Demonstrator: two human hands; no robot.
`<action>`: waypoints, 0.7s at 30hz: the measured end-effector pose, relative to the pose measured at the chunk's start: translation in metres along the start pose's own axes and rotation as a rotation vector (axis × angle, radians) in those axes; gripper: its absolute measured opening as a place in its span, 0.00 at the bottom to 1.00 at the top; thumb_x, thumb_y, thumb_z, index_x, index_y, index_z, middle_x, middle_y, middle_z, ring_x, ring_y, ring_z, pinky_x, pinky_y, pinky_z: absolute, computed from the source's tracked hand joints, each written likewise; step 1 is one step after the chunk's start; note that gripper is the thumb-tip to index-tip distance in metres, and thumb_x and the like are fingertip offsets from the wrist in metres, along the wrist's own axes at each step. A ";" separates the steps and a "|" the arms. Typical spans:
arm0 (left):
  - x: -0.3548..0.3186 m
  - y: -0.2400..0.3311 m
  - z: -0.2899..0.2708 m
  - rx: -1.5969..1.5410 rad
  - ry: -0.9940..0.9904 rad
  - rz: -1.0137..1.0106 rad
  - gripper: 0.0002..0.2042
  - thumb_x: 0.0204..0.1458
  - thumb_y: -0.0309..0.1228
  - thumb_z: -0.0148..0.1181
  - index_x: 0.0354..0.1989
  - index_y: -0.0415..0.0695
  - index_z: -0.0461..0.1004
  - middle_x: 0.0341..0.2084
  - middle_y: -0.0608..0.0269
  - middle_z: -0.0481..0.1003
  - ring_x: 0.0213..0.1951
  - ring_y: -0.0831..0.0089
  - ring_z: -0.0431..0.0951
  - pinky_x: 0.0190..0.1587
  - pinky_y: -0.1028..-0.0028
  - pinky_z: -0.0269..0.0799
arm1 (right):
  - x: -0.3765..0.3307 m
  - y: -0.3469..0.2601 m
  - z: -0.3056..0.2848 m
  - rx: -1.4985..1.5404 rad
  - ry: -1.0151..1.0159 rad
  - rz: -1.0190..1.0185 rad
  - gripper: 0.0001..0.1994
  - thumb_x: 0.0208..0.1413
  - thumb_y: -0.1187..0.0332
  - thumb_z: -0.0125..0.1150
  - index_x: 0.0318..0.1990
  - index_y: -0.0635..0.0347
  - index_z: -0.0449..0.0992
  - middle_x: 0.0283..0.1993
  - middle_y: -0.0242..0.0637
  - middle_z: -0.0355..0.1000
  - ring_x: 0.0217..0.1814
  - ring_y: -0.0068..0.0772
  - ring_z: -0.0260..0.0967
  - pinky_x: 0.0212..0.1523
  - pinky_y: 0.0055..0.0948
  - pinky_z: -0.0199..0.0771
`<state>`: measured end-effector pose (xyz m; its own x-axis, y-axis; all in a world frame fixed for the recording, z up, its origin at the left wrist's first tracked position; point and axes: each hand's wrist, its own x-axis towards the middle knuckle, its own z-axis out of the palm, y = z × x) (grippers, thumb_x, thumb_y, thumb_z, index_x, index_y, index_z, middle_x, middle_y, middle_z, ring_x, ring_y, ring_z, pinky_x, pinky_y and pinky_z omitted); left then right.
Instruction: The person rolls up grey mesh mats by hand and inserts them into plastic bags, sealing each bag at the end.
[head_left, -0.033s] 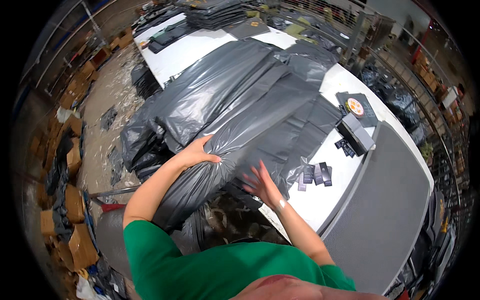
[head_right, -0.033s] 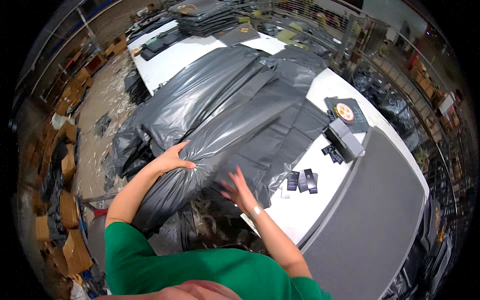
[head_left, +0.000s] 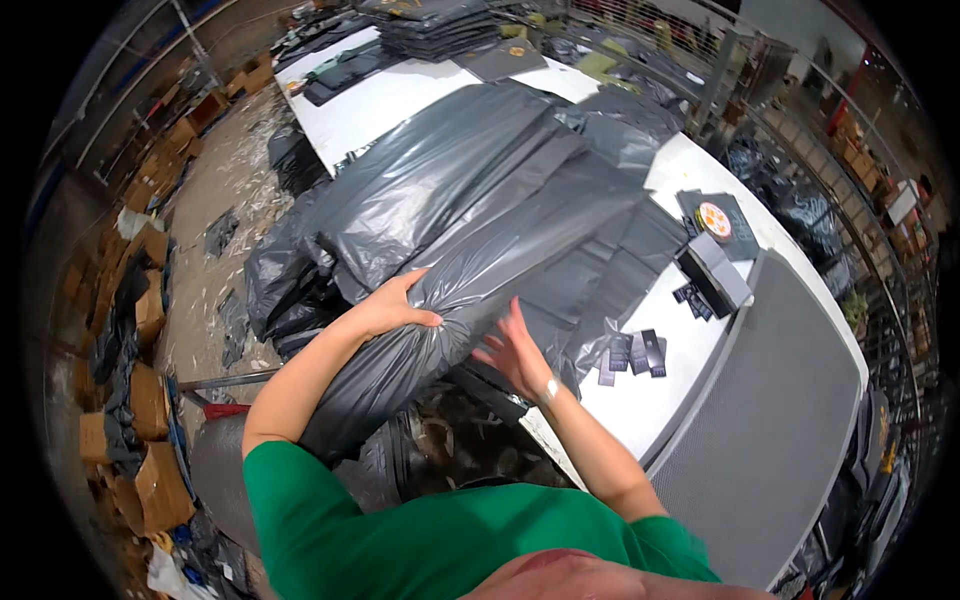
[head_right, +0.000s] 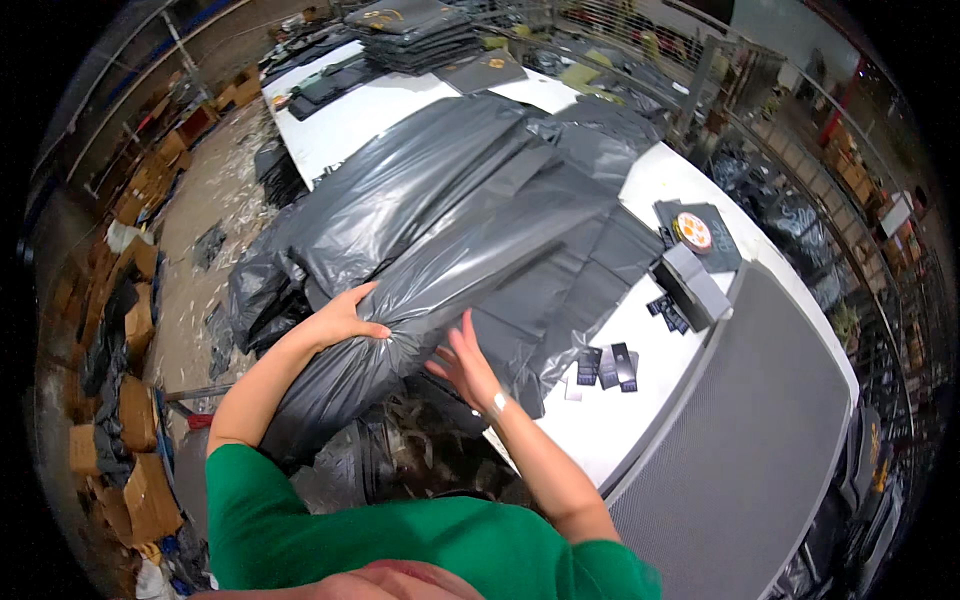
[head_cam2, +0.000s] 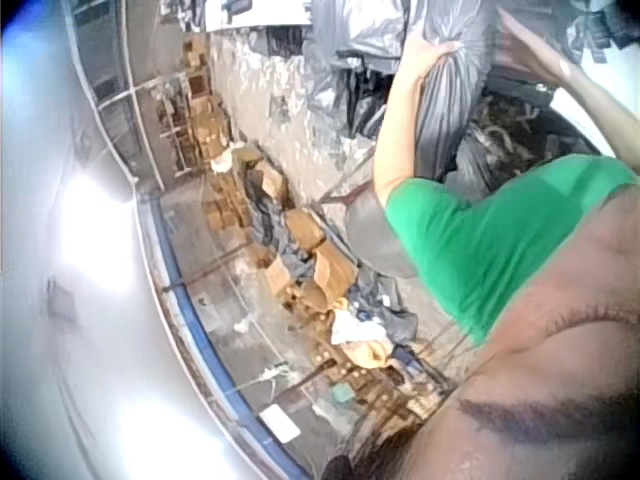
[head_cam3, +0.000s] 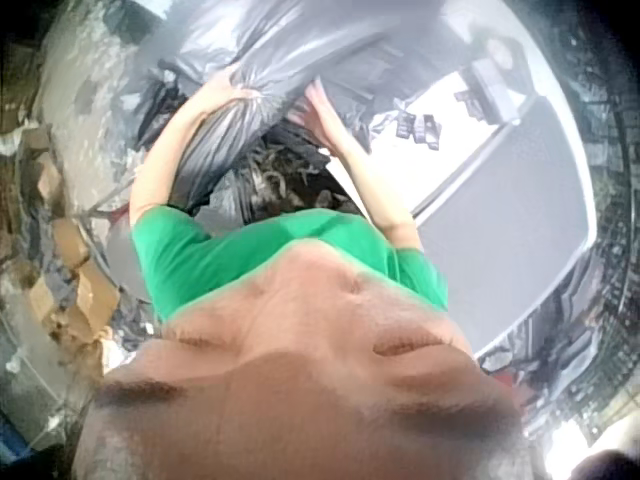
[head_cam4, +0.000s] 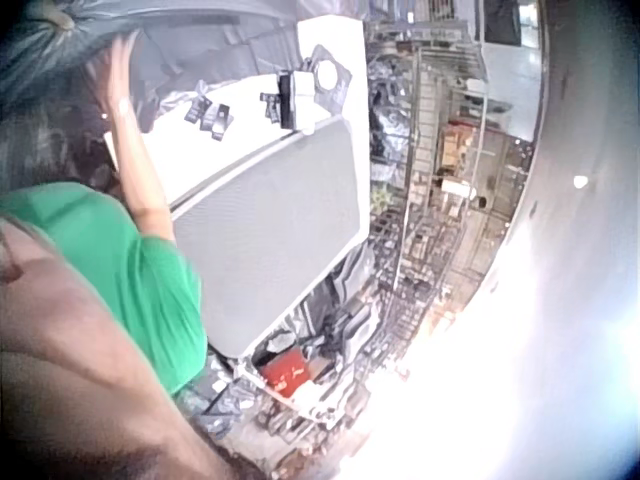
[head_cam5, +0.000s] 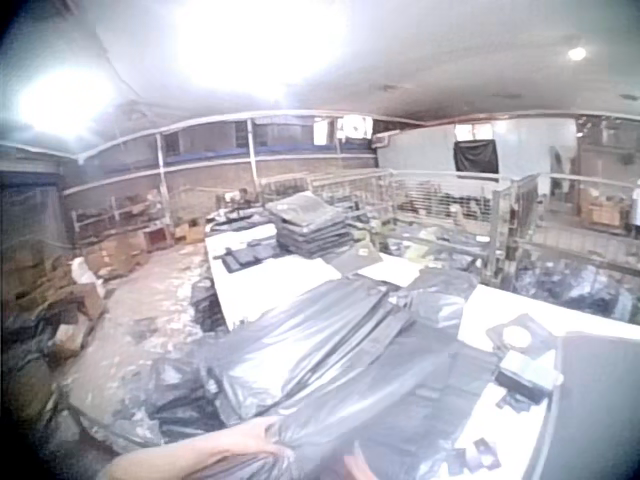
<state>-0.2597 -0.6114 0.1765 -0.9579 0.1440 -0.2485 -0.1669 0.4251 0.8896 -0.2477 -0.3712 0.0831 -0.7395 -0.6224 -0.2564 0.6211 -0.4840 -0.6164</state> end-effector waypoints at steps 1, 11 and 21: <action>-0.001 0.010 -0.009 0.035 0.004 0.081 0.40 0.33 0.29 0.73 0.59 0.35 0.62 0.54 0.55 0.68 0.55 0.68 0.66 0.60 0.72 0.57 | 0.023 -0.016 0.024 -0.016 0.018 0.004 0.42 0.59 0.49 0.51 0.69 0.39 0.25 0.73 0.39 0.33 0.73 0.45 0.39 0.62 0.46 0.52; 0.122 0.067 -0.168 0.813 0.521 0.240 0.38 0.40 0.43 0.66 0.63 0.62 0.58 0.43 0.49 0.75 0.47 0.55 0.74 0.48 0.65 0.68 | 0.126 -0.109 0.078 -0.895 -0.335 -0.455 0.37 0.57 0.61 0.57 0.69 0.52 0.44 0.69 0.43 0.49 0.63 0.35 0.60 0.59 0.31 0.63; 0.299 -0.046 -0.107 1.376 0.540 -0.237 0.35 0.55 0.34 0.49 0.68 0.69 0.39 0.68 0.60 0.45 0.64 0.48 0.53 0.57 0.36 0.48 | -0.239 0.061 -0.172 -1.134 0.950 -0.120 0.16 0.55 0.72 0.55 0.52 0.63 0.70 0.44 0.43 0.75 0.46 0.31 0.73 0.47 0.28 0.72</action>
<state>-0.5634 -0.6835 0.1022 -0.9607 -0.2550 0.1096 -0.2758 0.9214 -0.2739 -0.0773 -0.1463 -0.0214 -0.9367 0.2268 -0.2666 0.3470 0.5018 -0.7923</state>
